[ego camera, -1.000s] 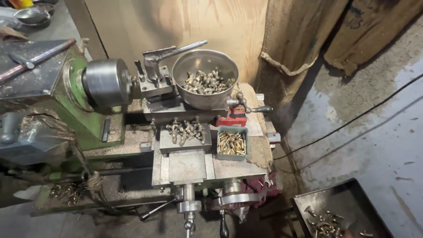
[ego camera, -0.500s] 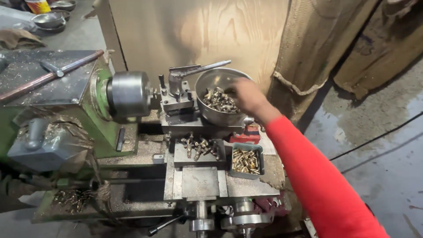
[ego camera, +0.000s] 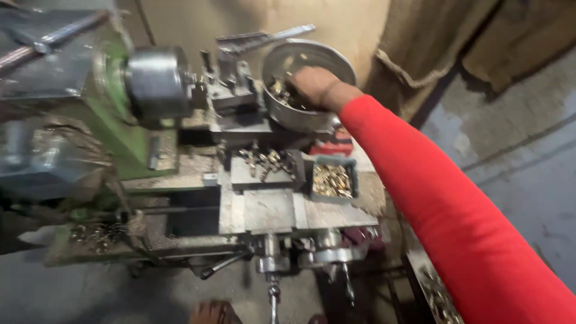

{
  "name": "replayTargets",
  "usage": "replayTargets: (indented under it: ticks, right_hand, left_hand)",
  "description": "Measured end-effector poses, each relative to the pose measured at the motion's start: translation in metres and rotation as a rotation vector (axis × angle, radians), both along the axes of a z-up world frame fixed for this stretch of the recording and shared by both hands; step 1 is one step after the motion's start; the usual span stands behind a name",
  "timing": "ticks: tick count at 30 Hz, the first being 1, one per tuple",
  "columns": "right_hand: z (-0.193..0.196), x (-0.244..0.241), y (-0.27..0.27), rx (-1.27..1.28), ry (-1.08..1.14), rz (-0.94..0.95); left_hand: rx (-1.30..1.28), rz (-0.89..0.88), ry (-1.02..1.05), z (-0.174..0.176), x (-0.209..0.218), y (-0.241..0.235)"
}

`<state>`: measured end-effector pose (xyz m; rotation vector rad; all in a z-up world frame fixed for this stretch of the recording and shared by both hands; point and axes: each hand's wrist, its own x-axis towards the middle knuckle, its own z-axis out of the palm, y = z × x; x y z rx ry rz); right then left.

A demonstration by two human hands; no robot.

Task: The person operates a small benchtop lathe to machine small brass fittings. They load a part into the chuck, turn the handwheels to move the tool and spin the workpiece, then remove finished parts and place them into a bowl and a tray of completed pieces.

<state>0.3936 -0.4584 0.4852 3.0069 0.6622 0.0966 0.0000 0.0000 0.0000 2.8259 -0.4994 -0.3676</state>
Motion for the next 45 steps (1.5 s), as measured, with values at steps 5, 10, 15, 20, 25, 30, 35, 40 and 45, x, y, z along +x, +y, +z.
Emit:
replayTargets:
  ticks: [5, 10, 15, 20, 25, 30, 35, 40, 45]
  right_hand:
    - [0.020, -0.014, 0.002, 0.000, 0.010, 0.015]
    - [0.045, -0.034, -0.008, 0.275, -0.073, 0.071]
    - [0.050, -0.129, -0.008, 0.663, -0.414, 0.054]
    - [0.022, -0.242, 0.027, 0.777, -0.620, -0.021]
    - [-0.082, -0.281, 0.076, 0.700, -0.311, 0.079]
    - [-0.140, -0.273, 0.097, 0.547, -0.286, 0.164]
    - [-0.129, -0.294, 0.087, 0.548, -0.385, 0.166]
    - [-0.129, -0.349, 0.049, 0.754, -0.455, -0.192]
    - [-0.203, -0.420, -0.005, 0.860, -0.343, -0.551]
  left_hand:
    - [-0.164, -0.061, -0.355, 0.212, 0.059, -0.116]
    - [0.268, -0.140, 0.015, 0.193, 0.087, -0.133]
    - [0.373, -0.130, 0.041, 0.172, 0.095, -0.116]
    - [0.351, -0.043, 0.024, 0.145, 0.092, -0.097]
    - [0.251, -0.035, 0.180, 0.191, 0.097, -0.104]
    - [0.199, -0.070, -0.027, 0.175, 0.076, -0.102]
    - [-0.342, 0.125, -0.130, 0.137, 0.043, -0.110]
    - [-0.569, 0.587, 0.650, 0.307, 0.026, -0.170]
    - [-0.135, 0.347, 0.248, 0.375, 0.004, -0.214]
